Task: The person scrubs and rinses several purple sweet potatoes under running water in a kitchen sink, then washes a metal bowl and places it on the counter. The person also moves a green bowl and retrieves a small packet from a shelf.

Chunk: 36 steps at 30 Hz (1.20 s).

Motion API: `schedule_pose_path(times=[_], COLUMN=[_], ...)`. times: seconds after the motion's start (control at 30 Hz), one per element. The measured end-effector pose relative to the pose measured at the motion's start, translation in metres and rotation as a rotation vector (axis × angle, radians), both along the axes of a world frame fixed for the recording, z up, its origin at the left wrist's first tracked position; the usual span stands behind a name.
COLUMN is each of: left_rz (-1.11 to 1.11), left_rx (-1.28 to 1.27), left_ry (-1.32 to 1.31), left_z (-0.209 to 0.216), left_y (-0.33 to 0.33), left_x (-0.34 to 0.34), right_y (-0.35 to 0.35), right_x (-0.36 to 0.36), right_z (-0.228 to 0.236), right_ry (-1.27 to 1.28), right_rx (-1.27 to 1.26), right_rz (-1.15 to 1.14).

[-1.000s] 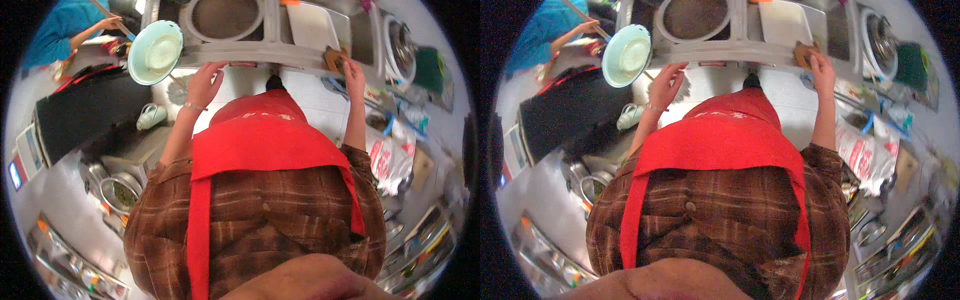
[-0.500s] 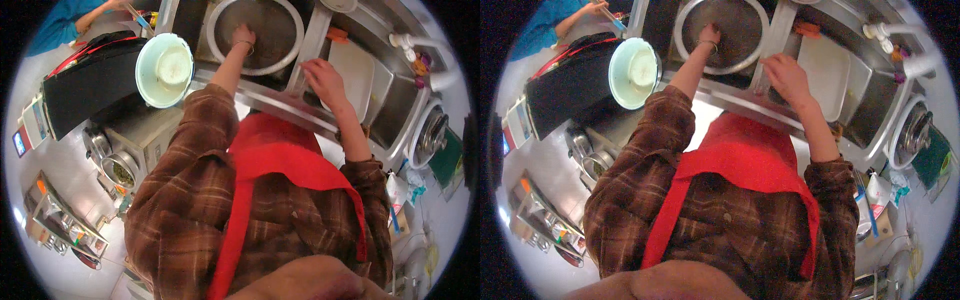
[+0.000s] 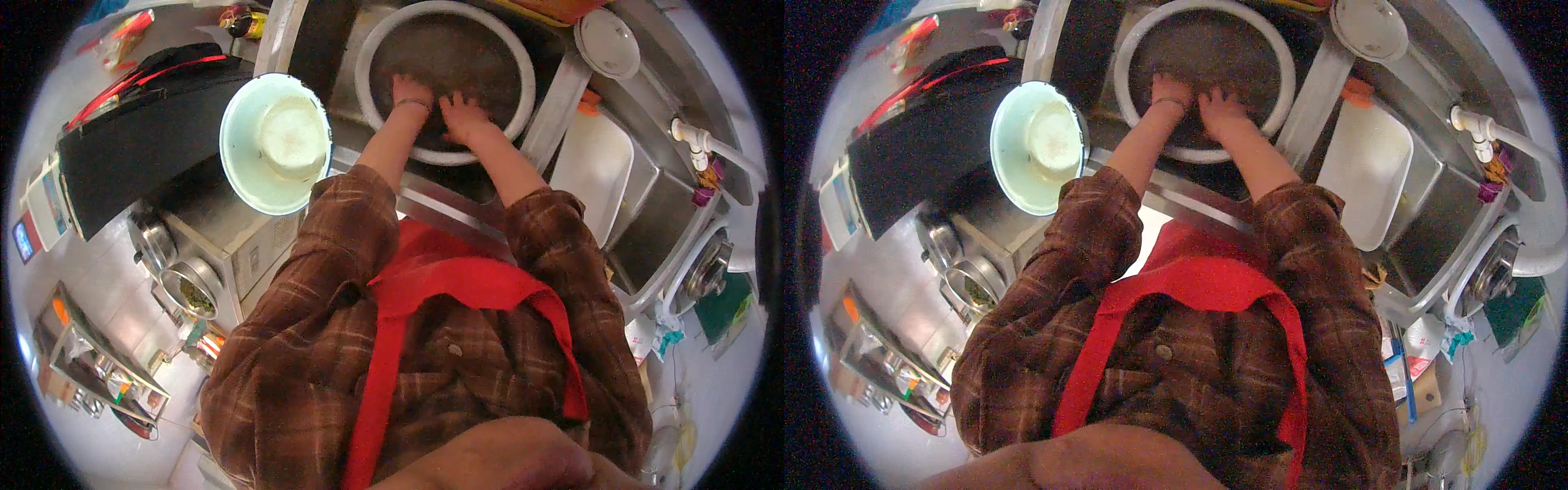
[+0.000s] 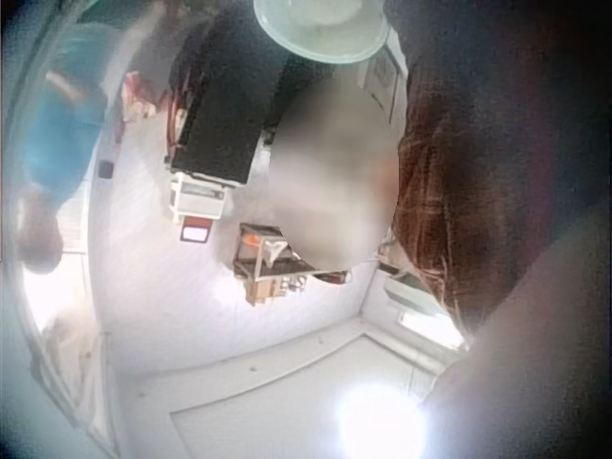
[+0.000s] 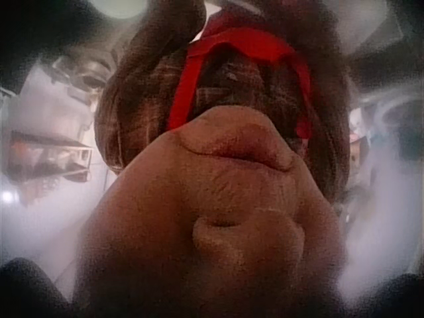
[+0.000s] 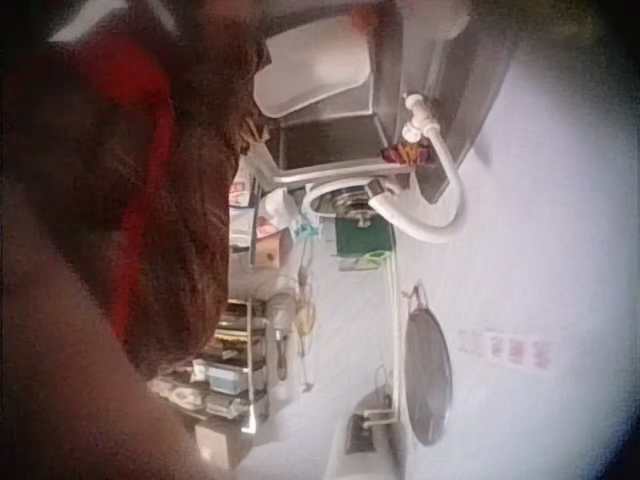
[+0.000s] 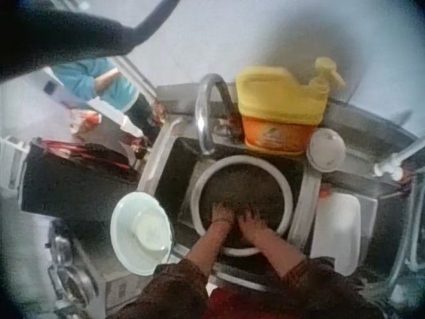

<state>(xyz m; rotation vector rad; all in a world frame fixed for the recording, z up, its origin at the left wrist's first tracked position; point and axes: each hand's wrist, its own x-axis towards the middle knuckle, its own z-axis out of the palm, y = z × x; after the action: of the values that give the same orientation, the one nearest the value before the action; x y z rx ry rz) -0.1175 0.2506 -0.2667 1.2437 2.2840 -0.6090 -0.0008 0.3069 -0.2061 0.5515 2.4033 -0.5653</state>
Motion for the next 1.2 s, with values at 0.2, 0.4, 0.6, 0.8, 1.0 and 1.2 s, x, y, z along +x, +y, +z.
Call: schedule_pose_path(times=[0.2, 0.4, 0.6, 0.8, 1.0, 1.2], left_rz=[0.333, 1.094, 1.415, 1.51, 1.482, 1.394], left_rx=[0.099, 0.587, 0.79, 0.851, 0.716, 0.626], left_ry=[-0.362, -1.057, -1.395, -1.485, -1.413, -1.509], left_z=[0.023, 0.051, 0.104, 0.117, 0.136, 0.154], left_y=[0.005, -0.018, -0.013, -0.028, -0.023, -0.031], left_x=[0.007, 0.015, 0.03, 0.03, 0.047, 0.048], right_y=[0.024, 0.013, 0.017, 0.046, 0.002, 0.056], right_x=[-0.004, -0.014, -0.009, 0.005, -0.011, -0.049], right_z=[-0.024, -0.021, -0.084, 0.048, 0.061, 0.018], right_ry=[-0.137, -0.019, 0.11, 0.685, 1.072, 0.665], right_rx=[-0.048, -0.321, -0.46, -0.885, -0.171, -0.383], right_rz=[-0.025, -0.029, -0.301, -0.971, -0.438, -0.604])
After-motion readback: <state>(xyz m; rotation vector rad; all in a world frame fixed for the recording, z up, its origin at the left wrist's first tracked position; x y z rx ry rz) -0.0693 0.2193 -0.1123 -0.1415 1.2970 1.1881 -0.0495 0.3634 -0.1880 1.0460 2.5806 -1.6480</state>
